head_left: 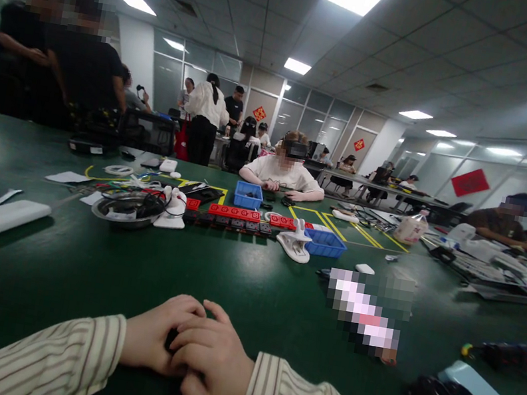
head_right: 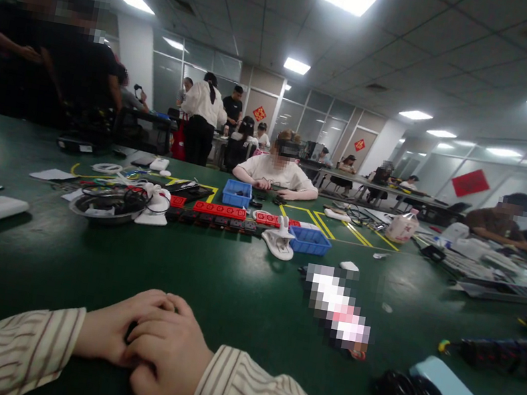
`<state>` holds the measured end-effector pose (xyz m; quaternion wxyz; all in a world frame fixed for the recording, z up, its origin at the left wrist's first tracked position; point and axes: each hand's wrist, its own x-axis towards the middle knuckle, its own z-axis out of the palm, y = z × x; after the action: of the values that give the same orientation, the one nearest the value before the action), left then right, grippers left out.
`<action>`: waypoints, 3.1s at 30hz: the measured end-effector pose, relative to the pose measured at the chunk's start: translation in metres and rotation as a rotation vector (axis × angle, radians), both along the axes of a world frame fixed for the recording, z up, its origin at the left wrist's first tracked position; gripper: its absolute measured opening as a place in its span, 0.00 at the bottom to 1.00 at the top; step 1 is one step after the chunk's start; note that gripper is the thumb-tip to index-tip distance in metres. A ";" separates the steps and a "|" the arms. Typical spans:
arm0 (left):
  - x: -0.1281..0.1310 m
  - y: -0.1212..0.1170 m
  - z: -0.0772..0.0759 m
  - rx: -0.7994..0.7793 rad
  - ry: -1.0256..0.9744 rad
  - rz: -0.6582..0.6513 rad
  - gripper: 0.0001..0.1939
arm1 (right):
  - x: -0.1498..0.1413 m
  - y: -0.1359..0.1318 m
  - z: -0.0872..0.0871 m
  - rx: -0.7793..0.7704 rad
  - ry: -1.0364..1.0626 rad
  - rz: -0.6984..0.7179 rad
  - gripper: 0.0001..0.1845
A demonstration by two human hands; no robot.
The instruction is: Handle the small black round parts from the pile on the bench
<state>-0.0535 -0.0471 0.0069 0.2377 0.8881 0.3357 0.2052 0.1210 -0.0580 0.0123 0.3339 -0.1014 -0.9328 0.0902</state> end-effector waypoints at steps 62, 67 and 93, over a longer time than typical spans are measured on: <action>0.004 -0.004 0.000 0.001 0.039 0.010 0.18 | -0.002 -0.004 0.001 0.112 0.068 0.042 0.08; 0.004 -0.006 0.004 -0.012 0.029 0.014 0.26 | -0.001 -0.007 0.006 0.116 0.188 -0.041 0.13; 0.002 -0.005 0.002 0.000 -0.024 -0.058 0.37 | -0.001 -0.008 0.002 0.103 0.053 0.033 0.11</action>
<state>-0.0514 -0.0520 0.0086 0.2477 0.8949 0.3068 0.2089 0.1201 -0.0655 0.0144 0.3618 -0.0662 -0.9285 0.0503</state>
